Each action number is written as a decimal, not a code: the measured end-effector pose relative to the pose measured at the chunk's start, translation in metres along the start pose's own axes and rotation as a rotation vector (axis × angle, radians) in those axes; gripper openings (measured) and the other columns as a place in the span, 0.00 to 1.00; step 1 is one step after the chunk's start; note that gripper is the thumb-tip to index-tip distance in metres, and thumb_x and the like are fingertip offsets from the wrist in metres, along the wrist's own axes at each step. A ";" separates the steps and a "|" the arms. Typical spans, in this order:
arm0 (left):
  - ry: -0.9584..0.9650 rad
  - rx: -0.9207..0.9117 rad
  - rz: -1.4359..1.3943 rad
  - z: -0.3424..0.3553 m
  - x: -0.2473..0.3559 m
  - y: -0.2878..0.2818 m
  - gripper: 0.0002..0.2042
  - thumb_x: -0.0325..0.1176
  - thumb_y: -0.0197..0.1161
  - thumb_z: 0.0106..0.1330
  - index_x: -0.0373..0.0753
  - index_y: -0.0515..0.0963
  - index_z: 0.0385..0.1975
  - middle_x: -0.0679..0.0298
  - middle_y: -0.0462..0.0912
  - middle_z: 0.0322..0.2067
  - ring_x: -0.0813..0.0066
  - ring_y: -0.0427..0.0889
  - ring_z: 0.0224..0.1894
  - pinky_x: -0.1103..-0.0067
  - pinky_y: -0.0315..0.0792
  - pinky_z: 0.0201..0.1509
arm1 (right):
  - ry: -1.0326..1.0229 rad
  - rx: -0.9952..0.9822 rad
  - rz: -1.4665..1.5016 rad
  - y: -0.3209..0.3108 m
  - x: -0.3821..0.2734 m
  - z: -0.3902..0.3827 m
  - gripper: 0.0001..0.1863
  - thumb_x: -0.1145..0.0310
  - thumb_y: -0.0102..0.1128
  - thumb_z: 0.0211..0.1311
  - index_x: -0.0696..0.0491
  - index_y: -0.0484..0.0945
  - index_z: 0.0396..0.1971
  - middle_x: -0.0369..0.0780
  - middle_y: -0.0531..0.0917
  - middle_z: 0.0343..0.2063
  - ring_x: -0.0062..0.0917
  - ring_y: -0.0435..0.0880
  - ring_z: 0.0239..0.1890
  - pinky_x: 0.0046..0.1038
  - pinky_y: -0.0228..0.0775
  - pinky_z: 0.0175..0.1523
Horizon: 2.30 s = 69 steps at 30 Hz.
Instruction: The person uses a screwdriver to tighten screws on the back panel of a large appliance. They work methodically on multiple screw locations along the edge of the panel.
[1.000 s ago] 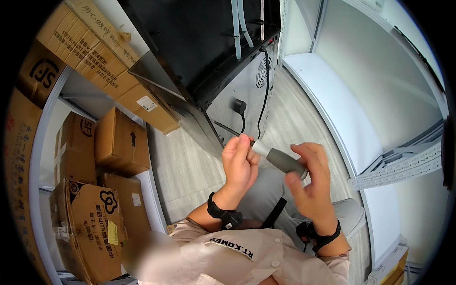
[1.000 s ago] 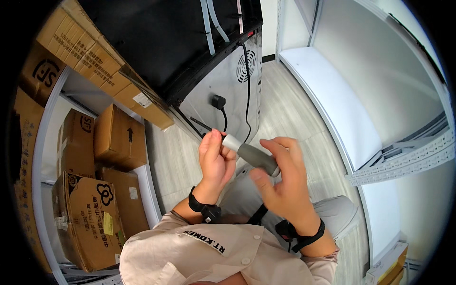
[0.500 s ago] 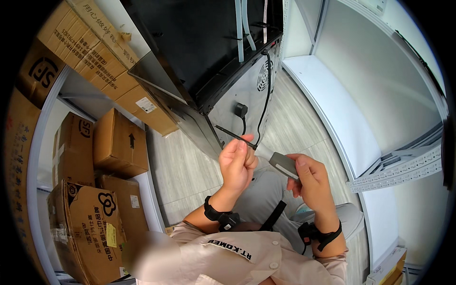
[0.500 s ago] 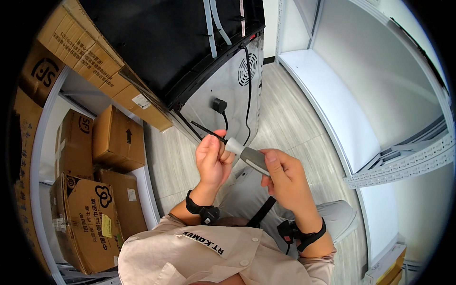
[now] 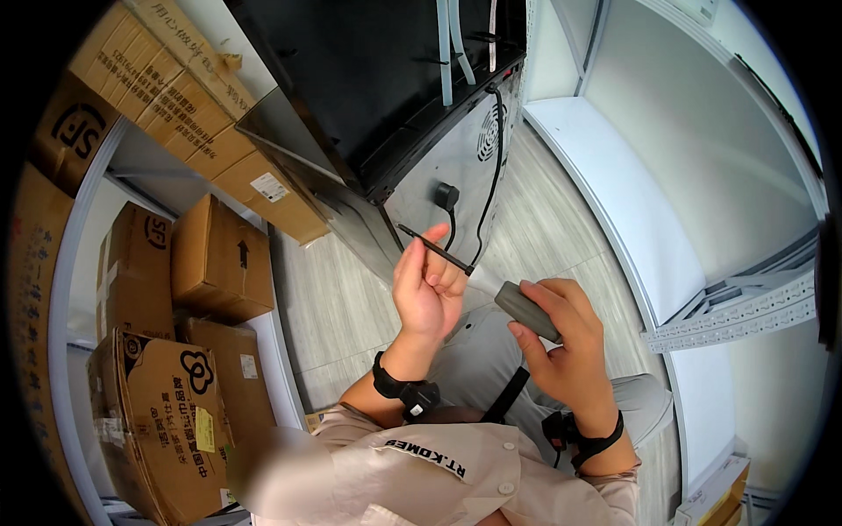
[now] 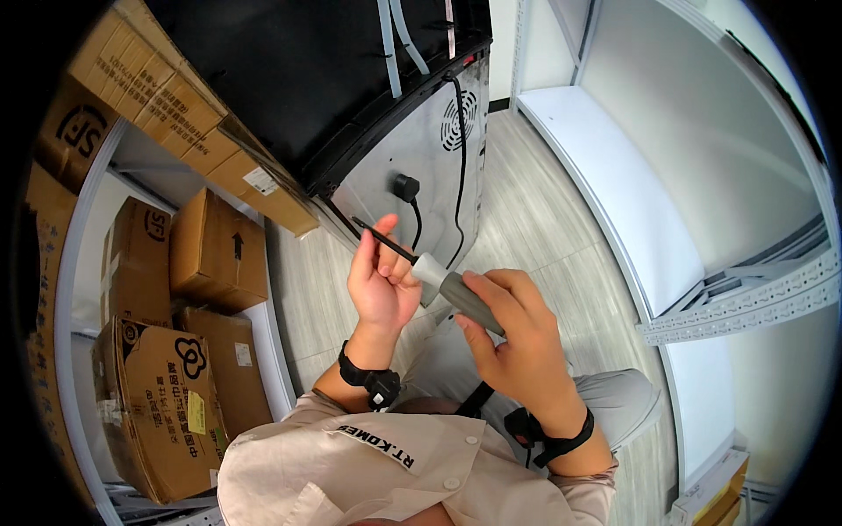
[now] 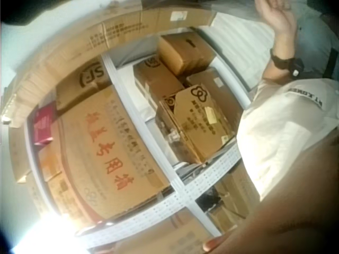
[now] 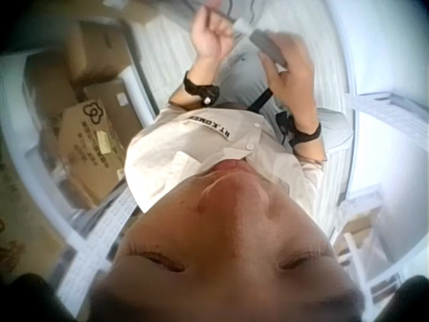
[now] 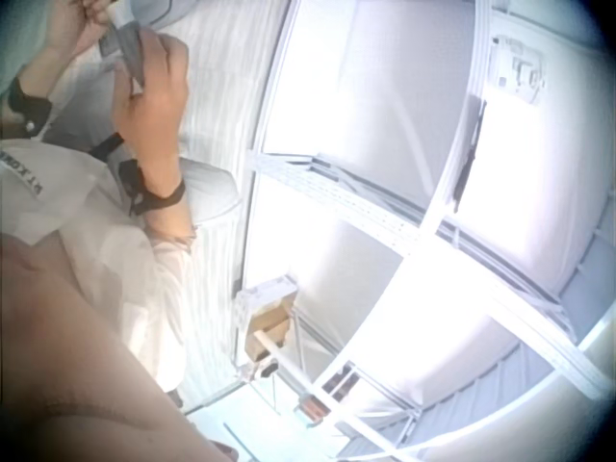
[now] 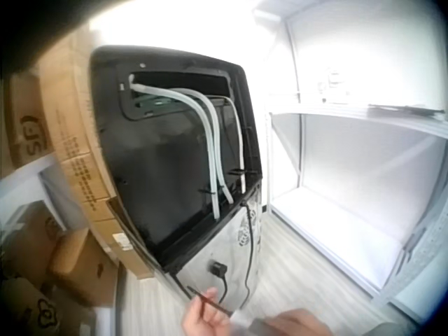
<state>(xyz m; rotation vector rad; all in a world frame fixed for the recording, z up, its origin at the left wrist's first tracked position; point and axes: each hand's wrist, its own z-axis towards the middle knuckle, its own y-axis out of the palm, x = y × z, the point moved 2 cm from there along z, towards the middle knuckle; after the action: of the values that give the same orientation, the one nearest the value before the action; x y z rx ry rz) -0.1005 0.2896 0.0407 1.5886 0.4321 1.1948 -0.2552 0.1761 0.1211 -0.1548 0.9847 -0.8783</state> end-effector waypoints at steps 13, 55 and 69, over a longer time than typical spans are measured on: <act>0.064 0.149 0.002 0.008 0.009 0.003 0.18 0.43 0.42 0.78 0.38 0.76 0.47 0.77 0.54 0.16 0.85 0.49 0.16 0.83 0.46 0.19 | 0.031 0.002 0.006 0.002 -0.005 -0.003 0.22 0.79 0.70 0.51 0.61 0.78 0.49 0.46 0.80 0.40 0.37 0.83 0.36 0.29 0.77 0.39; -0.751 0.036 0.491 -0.036 -0.162 -0.082 0.29 0.60 0.41 0.76 0.36 0.77 0.47 0.66 0.76 0.34 0.78 0.77 0.35 0.81 0.71 0.38 | 0.359 0.036 -0.118 0.057 0.123 -0.110 0.17 0.74 0.68 0.46 0.56 0.80 0.41 0.41 0.79 0.35 0.40 0.81 0.33 0.35 0.73 0.33; -0.863 0.005 0.464 -0.043 -0.152 -0.061 0.31 0.61 0.41 0.75 0.36 0.73 0.55 0.64 0.77 0.45 0.73 0.76 0.49 0.75 0.70 0.56 | 0.422 -0.062 -0.163 0.051 0.131 -0.117 0.17 0.75 0.69 0.39 0.54 0.80 0.35 0.38 0.79 0.37 0.37 0.82 0.33 0.35 0.74 0.32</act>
<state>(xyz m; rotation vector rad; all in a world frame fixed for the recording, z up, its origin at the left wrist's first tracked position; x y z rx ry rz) -0.1861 0.2191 -0.0872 2.0866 -0.5133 0.7050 -0.2847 0.1472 -0.0571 -0.1046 1.4087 -1.0549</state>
